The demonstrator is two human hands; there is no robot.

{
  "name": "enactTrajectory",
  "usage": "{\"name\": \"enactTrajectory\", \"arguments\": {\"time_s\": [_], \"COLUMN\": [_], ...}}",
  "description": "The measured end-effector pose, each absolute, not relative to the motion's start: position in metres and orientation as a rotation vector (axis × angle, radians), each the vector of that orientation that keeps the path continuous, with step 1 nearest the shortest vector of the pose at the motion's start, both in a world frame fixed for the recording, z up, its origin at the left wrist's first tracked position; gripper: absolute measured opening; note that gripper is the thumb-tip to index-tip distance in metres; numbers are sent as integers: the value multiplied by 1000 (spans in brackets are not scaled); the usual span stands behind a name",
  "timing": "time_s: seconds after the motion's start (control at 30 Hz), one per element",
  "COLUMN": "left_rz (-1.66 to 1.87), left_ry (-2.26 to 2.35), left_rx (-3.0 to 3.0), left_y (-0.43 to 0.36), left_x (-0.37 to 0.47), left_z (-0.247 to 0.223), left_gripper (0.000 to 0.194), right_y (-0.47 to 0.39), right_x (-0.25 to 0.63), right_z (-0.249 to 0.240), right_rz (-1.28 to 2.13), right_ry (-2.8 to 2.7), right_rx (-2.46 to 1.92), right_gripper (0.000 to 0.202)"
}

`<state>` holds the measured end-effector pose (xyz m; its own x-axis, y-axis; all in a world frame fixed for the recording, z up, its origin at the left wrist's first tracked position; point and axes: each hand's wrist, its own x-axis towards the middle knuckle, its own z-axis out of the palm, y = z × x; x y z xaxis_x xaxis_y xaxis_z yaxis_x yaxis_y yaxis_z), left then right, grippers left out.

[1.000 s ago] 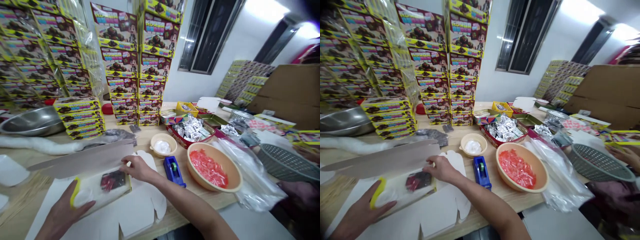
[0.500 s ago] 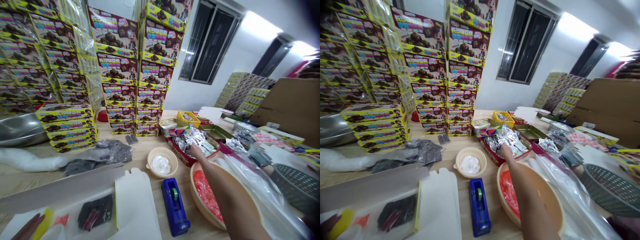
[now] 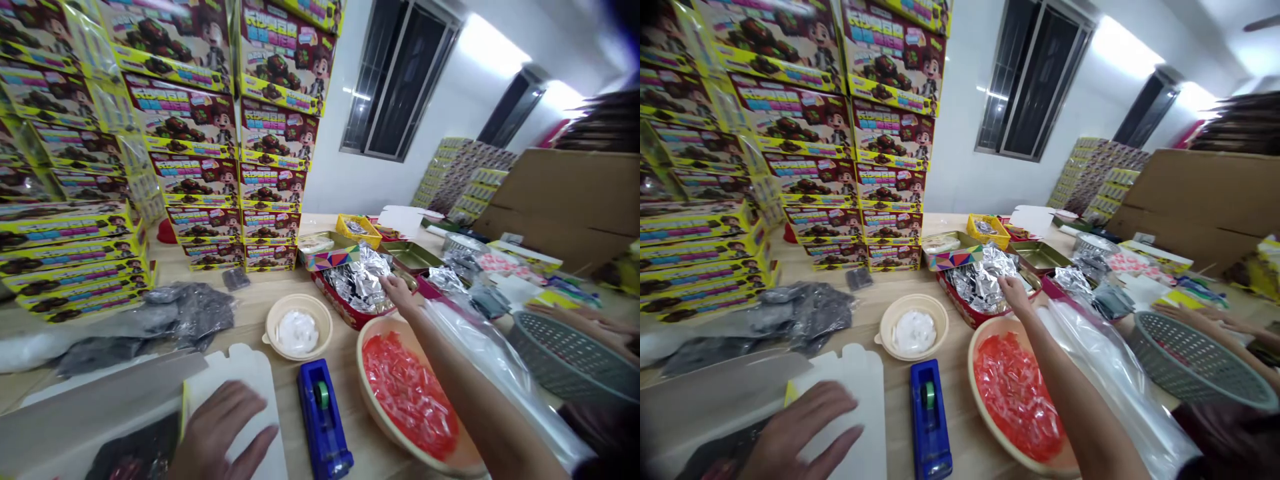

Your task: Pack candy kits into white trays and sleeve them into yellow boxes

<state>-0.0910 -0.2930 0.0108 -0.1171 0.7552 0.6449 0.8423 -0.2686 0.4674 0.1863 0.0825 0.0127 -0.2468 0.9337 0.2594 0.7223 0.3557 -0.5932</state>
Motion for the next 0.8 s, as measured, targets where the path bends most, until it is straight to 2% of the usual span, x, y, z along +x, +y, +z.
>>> {"name": "enactTrajectory", "arguments": {"time_s": [0.07, 0.23, 0.37, 0.5, 0.6, 0.8], "left_rz": [-1505, -2388, -2681, -2699, -2748, -2864], "left_ry": [-1957, -2471, -2482, -2675, -2658, -2800], "left_rx": [-2237, -1966, -1978, -1831, -1833, -1252], "left_y": [-240, -127, -97, -118, -159, -261], "left_x": [-73, -41, -23, -18, -23, -34], "left_z": [30, 53, 49, 44, 40, 16], "left_gripper": [10, 42, 35, 26, 21, 29], "right_y": [67, 17, -10, -33, -64, -135], "right_x": [185, 161, 141, 135, 132, 100], "right_z": [19, 37, 43, 37, 31, 12], "right_rz": [629, 1344, 1534, 1597, 1642, 1643], "right_ry": [-2050, -2100, -2063, -2051, -2106, -2354], "right_rx": [-1348, -1000, -942, -923, -861, -699], "right_gripper": [47, 48, 49, 49, 45, 44]}}
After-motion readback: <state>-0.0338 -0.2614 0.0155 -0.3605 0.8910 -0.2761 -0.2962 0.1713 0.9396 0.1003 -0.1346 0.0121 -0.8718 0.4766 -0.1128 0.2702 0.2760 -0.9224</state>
